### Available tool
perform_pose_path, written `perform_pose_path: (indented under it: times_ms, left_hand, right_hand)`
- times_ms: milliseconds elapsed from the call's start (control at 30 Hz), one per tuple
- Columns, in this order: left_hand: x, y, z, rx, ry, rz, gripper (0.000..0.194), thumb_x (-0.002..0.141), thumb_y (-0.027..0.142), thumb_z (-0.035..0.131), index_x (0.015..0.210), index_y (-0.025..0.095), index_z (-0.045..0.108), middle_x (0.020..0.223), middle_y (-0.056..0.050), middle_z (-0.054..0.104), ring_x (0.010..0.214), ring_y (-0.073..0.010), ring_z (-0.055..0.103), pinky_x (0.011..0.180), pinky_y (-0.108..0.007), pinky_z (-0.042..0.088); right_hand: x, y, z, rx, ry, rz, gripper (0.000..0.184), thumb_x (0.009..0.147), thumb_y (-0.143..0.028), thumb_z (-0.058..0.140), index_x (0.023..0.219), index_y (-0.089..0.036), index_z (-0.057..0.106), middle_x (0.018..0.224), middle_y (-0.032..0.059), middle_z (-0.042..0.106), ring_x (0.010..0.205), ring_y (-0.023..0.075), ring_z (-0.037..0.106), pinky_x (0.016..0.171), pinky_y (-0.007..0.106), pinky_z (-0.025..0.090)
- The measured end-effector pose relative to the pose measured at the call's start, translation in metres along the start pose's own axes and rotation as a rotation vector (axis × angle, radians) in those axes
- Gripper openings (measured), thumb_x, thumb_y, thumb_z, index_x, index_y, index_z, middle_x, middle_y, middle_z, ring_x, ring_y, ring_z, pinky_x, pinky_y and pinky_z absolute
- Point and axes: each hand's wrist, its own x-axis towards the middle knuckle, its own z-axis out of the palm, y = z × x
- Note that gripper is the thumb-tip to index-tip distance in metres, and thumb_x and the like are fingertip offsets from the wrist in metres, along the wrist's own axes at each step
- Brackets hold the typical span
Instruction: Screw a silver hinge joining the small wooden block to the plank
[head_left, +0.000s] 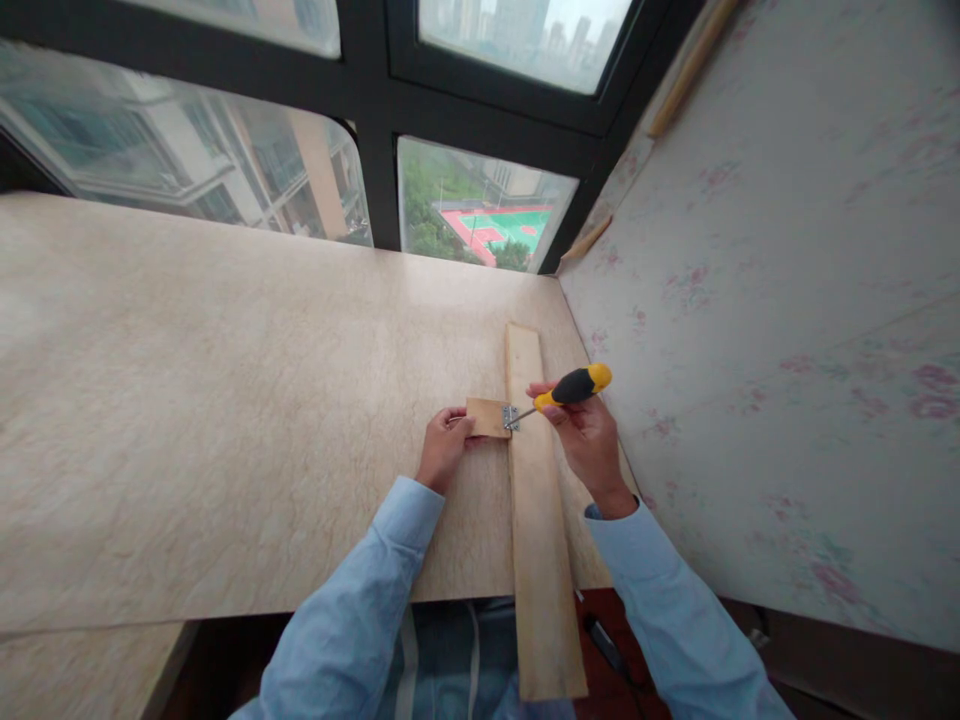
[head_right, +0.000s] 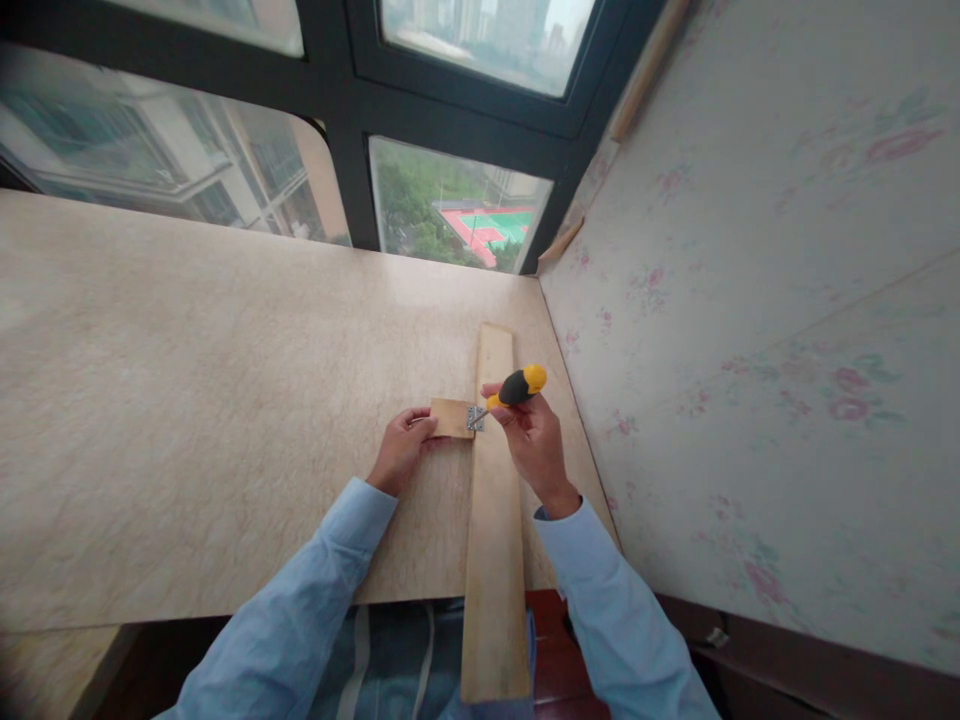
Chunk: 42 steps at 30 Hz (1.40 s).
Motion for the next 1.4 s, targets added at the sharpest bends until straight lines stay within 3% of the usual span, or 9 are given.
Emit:
perform_pose_path:
  times_ms: [200, 333, 467, 667, 833, 1033, 1200, 1400]
  left_hand:
    - [-0.001, 0.002, 0.001, -0.013, 0.003, -0.01, 0.007, 0.08, 0.006, 0.062, 0.085, 0.011, 0.062, 0.085, -0.008, 0.07, 0.073, -0.0169, 0.069, 0.064, -0.03, 0.06]
    - [-0.001, 0.002, 0.0, -0.015, 0.002, -0.018, 0.007, 0.081, 0.005, 0.061, 0.085, 0.011, 0.062, 0.086, -0.007, 0.069, 0.073, -0.0163, 0.069, 0.063, -0.03, 0.059]
    - [0.0, 0.002, 0.0, -0.013, 0.0, -0.029, 0.008, 0.08, 0.004, 0.061, 0.085, 0.011, 0.062, 0.084, -0.007, 0.069, 0.073, -0.0168, 0.069, 0.064, -0.03, 0.06]
    - [0.002, 0.001, -0.001, -0.014, -0.002, -0.038, 0.009, 0.078, 0.005, 0.065, 0.085, 0.011, 0.062, 0.082, -0.007, 0.069, 0.071, -0.0163, 0.068, 0.065, -0.03, 0.06]
    - [0.002, 0.001, -0.001, -0.011, 0.01, -0.038, 0.01, 0.078, 0.005, 0.065, 0.084, 0.011, 0.062, 0.082, -0.007, 0.069, 0.071, -0.0158, 0.067, 0.064, -0.03, 0.059]
    - [0.001, 0.001, 0.0, -0.015, 0.021, -0.037, 0.01, 0.078, 0.004, 0.064, 0.084, 0.012, 0.062, 0.081, -0.006, 0.068, 0.072, -0.016, 0.068, 0.067, -0.031, 0.06]
    - [0.0, 0.002, 0.001, -0.007, 0.023, -0.038, 0.009, 0.079, 0.004, 0.061, 0.083, 0.012, 0.062, 0.081, -0.006, 0.068, 0.071, -0.016, 0.068, 0.068, -0.033, 0.061]
    - [-0.001, 0.003, 0.001, -0.006, 0.014, -0.038, 0.009, 0.078, 0.005, 0.064, 0.082, 0.012, 0.062, 0.083, -0.006, 0.068, 0.071, -0.0163, 0.068, 0.067, -0.033, 0.06]
  right_hand:
    - [0.006, 0.0, 0.001, 0.033, -0.023, 0.007, 0.028, 0.085, -0.04, 0.07, 0.108, -0.025, 0.062, 0.109, 0.0054, 0.075, 0.101, 0.0225, 0.072, 0.094, 0.044, 0.057]
    - [0.011, -0.003, -0.001, 0.051, -0.008, 0.012, 0.041, 0.081, -0.037, 0.076, 0.116, -0.027, 0.056, 0.11, 0.0046, 0.075, 0.102, 0.0212, 0.072, 0.091, 0.041, 0.058]
    - [0.014, -0.01, -0.003, -0.092, -0.031, 0.01, 0.055, 0.077, -0.039, 0.078, 0.125, -0.026, 0.054, 0.103, 0.0052, 0.076, 0.097, 0.022, 0.073, 0.087, 0.041, 0.059]
    - [0.022, -0.017, -0.001, -0.407, 0.074, -0.079, 0.076, 0.067, -0.052, 0.082, 0.131, -0.025, 0.052, 0.093, 0.0037, 0.075, 0.07, 0.0195, 0.067, 0.067, 0.036, 0.056]
    - [0.028, -0.019, 0.001, -0.555, 0.131, -0.074, 0.069, 0.061, -0.06, 0.082, 0.115, -0.023, 0.058, 0.077, -0.0006, 0.069, 0.054, 0.0149, 0.054, 0.054, 0.031, 0.049]
    - [0.023, -0.008, 0.0, -0.291, 0.097, 0.019, 0.043, 0.069, -0.053, 0.08, 0.091, -0.023, 0.059, 0.077, -0.0004, 0.068, 0.063, 0.0162, 0.063, 0.057, 0.029, 0.053]
    - [0.019, -0.009, -0.001, 0.027, 0.186, 0.031, 0.046, 0.071, -0.043, 0.081, 0.105, -0.024, 0.057, 0.086, 0.0004, 0.072, 0.079, 0.0181, 0.071, 0.076, 0.035, 0.06]
    - [0.017, -0.014, 0.0, 0.02, 0.169, -0.034, 0.048, 0.075, -0.036, 0.08, 0.114, -0.024, 0.056, 0.091, 0.001, 0.074, 0.085, 0.0178, 0.072, 0.081, 0.035, 0.059]
